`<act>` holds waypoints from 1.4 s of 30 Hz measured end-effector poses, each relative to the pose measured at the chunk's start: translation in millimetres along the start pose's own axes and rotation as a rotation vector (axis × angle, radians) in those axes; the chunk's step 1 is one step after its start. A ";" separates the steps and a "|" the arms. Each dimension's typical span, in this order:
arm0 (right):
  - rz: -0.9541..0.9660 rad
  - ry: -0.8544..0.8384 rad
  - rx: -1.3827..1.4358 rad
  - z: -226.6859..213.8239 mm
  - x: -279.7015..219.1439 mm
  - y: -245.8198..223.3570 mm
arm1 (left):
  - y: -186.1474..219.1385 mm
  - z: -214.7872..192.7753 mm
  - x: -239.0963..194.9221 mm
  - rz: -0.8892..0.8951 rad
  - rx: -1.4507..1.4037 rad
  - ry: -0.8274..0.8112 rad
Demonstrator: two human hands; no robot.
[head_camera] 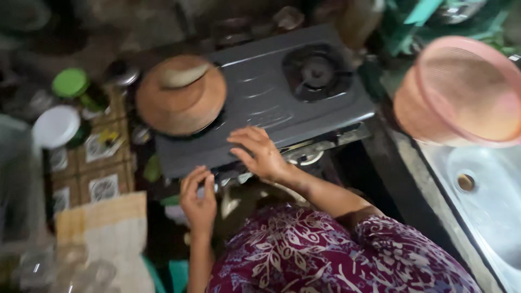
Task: The person rinses clear plastic bottles under a running tap in a kitchen sink, then places them on a nearby table. The person repeats this process for several bottles, handling them one at a time.
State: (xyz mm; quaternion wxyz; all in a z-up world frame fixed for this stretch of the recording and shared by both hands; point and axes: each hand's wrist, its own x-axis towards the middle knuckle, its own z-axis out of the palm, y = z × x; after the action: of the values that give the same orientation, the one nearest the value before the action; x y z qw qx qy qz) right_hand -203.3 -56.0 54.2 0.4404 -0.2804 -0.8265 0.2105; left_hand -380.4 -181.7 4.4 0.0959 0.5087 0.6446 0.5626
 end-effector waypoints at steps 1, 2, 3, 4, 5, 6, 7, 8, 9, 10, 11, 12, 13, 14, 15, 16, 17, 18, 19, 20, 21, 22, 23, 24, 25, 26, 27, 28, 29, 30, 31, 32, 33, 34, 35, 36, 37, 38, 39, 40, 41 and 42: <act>0.094 0.011 0.000 -11.7 -2.5 7.4 | 2.7 10.9 1.1 0.042 -0.015 -0.035; 0.188 0.024 0.003 -22.7 -6.3 15.3 | 3.8 23.2 2.8 0.085 -0.030 -0.069; 0.293 0.039 0.012 -32.1 -14.9 20.7 | 4.4 35.0 2.3 0.080 -0.050 -0.096; 0.237 0.097 -0.015 -41.4 -21.7 28.0 | 4.6 48.3 2.3 0.075 -0.068 -0.124; 0.188 0.155 -0.044 -50.2 -28.4 33.9 | 5.1 59.2 2.0 0.067 -0.086 -0.159; 0.137 0.209 -0.077 -57.7 -36.1 37.7 | 6.0 69.5 1.9 0.013 -0.121 -0.198; 0.163 0.224 -0.103 -64.9 -44.7 39.7 | 7.7 81.3 2.3 -0.041 -0.157 -0.238; 0.188 0.239 -0.129 -71.1 -53.4 39.8 | 10.2 90.8 2.4 -0.095 -0.190 -0.278; 0.205 0.254 -0.158 -78.2 -59.0 40.7 | 13.1 99.7 4.4 -0.012 -0.216 -0.310; 0.234 0.291 -0.195 -85.1 -65.1 40.0 | 16.2 106.1 6.1 0.072 -0.244 -0.340; 0.264 0.326 -0.227 -90.1 -71.8 37.8 | 18.5 110.9 7.8 0.152 -0.270 -0.367; 0.294 0.360 -0.258 -94.8 -77.8 35.4 | 20.9 119.5 11.0 0.157 -0.307 -0.419; 0.349 0.407 -0.291 -97.4 -83.2 31.9 | 23.0 126.1 13.8 0.158 -0.335 -0.475; 0.404 0.454 -0.323 -101.6 -87.2 29.2 | 25.7 131.6 16.9 0.157 -0.363 -0.532; 0.457 0.503 -0.356 -105.8 -89.8 25.4 | 29.1 136.3 21.6 0.194 -0.355 -0.576; 0.454 0.480 -0.407 -110.0 -94.2 18.5 | 33.3 140.0 25.9 0.232 -0.347 -0.620; 0.449 0.454 -0.464 -117.1 -100.4 10.3 | 38.1 143.4 29.0 0.272 -0.347 -0.660; 0.446 0.426 -0.521 -122.4 -105.7 1.9 | 42.0 143.6 32.4 0.286 -0.367 -0.702; 0.498 0.433 -0.530 -126.9 -108.7 -4.1 | 46.1 145.3 35.0 0.298 -0.388 -0.738; 0.550 0.440 -0.537 -129.8 -111.6 -9.2 | 49.4 148.0 37.4 0.310 -0.409 -0.773; 0.601 0.446 -0.536 -129.7 -115.0 -14.4 | 50.9 149.3 39.7 0.336 -0.420 -0.790; 0.611 0.479 -0.583 -132.6 -119.9 -17.5 | 52.4 153.1 41.8 0.362 -0.431 -0.805; 0.628 0.509 -0.617 -134.8 -126.3 -21.0 | 53.0 151.6 43.4 0.381 -0.429 -0.826; 0.647 0.538 -0.652 -137.3 -133.9 -23.9 | 53.7 153.3 45.1 0.396 -0.441 -0.853; 0.669 0.577 -0.666 -138.1 -143.3 -27.6 | 52.8 155.6 46.1 0.407 -0.450 -0.880; 0.692 0.616 -0.682 -140.1 -153.8 -31.8 | 51.7 157.7 46.3 0.417 -0.459 -0.908; 0.709 0.652 -0.703 -144.1 -163.9 -36.8 | 52.9 161.9 45.4 0.427 -0.476 -0.936; 0.741 0.679 -0.736 -145.4 -173.4 -44.1 | 54.9 165.2 44.6 0.436 -0.493 -0.963; 0.766 0.701 -0.773 -148.6 -182.3 -51.5 | 58.1 169.3 42.4 0.444 -0.515 -0.983; 0.791 0.723 -0.810 -149.7 -189.8 -60.3 | 62.0 171.4 39.7 0.451 -0.525 -1.014; 0.814 0.748 -0.823 -151.7 -194.9 -67.8 | 67.2 173.7 36.8 0.460 -0.537 -1.036; 0.837 0.773 -0.836 -153.3 -199.3 -75.9 | 73.2 175.6 33.3 0.468 -0.548 -1.058; 0.853 0.802 -0.848 -155.4 -202.9 -81.8 | 79.7 180.2 31.0 0.506 -0.540 -1.083; 0.862 0.826 -0.852 -157.2 -207.0 -88.9 | 86.3 184.5 27.9 0.545 -0.532 -1.107; 0.868 0.852 -0.858 -159.4 -210.8 -95.3 | 92.7 189.5 25.5 0.588 -0.527 -1.129; 0.874 0.879 -0.864 -161.1 -214.2 -101.0 | 98.8 193.5 22.6 0.618 -0.550 -1.143; 0.883 0.903 -0.873 -164.8 -217.4 -105.5 | 106.5 199.9 17.9 0.650 -0.580 -1.154; 0.893 0.927 -0.881 -168.3 -220.9 -110.0 | 113.8 205.2 13.0 0.682 -0.610 -1.163; 0.903 0.951 -0.889 -172.7 -225.4 -115.0 | 120.3 208.7 7.4 0.697 -0.608 -1.160; 0.908 0.965 -0.909 -178.0 -230.8 -120.1 | 126.5 212.3 1.0 0.712 -0.606 -1.156; 0.915 0.977 -0.924 -183.3 -236.7 -124.6 | 131.8 216.1 -5.5 0.724 -0.599 -1.151; 0.922 0.989 -0.938 -190.1 -243.4 -128.9 | 138.1 222.4 -13.2 0.725 -0.619 -1.166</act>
State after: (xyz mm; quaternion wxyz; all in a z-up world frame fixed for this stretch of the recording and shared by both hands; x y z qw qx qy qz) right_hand 32.4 -291.9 81.9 0.4601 -0.8069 -0.3408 -0.1449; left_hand -143.8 -73.0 34.6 0.3689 0.8543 0.0941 0.3539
